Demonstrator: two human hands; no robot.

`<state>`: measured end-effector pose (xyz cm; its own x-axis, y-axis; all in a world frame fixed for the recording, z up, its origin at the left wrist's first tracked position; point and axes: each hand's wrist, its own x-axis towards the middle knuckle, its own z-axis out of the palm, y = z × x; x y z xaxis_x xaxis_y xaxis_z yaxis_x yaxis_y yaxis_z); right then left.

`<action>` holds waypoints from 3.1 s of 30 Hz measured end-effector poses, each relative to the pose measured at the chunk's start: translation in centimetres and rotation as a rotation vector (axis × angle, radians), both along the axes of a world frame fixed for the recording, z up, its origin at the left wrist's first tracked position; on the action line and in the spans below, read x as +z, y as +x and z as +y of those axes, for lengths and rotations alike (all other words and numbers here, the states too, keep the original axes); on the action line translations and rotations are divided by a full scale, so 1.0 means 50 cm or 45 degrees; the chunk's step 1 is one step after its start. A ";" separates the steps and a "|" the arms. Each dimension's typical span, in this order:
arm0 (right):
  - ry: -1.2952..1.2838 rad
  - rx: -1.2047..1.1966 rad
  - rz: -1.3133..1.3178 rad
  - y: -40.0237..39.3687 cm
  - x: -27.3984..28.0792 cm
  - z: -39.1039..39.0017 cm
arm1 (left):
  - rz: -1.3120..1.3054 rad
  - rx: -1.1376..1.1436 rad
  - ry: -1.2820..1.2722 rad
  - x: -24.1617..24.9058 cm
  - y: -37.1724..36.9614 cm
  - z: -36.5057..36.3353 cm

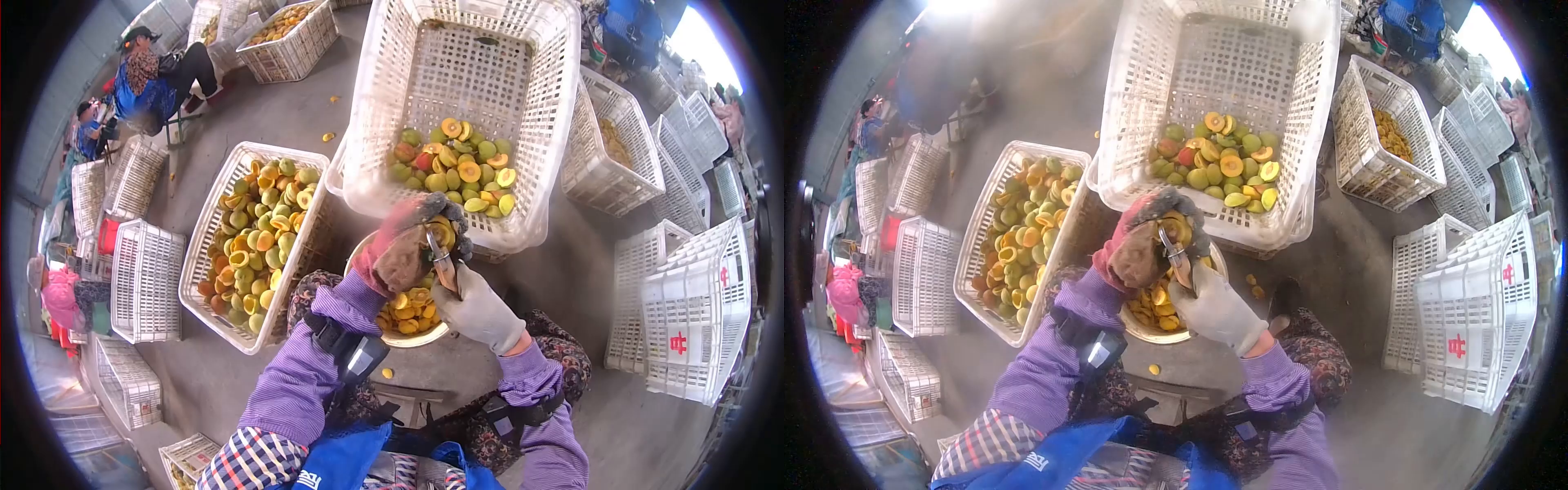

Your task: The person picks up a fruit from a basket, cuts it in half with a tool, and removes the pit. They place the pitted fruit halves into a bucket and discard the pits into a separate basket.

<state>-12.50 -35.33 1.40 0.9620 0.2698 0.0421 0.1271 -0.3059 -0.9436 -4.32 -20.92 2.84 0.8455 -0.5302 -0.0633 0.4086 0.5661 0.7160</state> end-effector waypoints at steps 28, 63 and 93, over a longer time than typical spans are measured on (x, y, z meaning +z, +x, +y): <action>-1.413 0.249 0.177 -0.042 -0.102 0.020 | -0.936 0.659 2.296 0.003 0.053 0.362; -0.654 -0.528 -0.416 -0.009 0.009 -0.016 | -0.810 0.126 0.419 0.049 -0.027 0.041; -0.135 -0.356 -0.142 -0.006 -0.008 0.022 | -0.366 0.176 0.259 -0.020 0.032 -0.007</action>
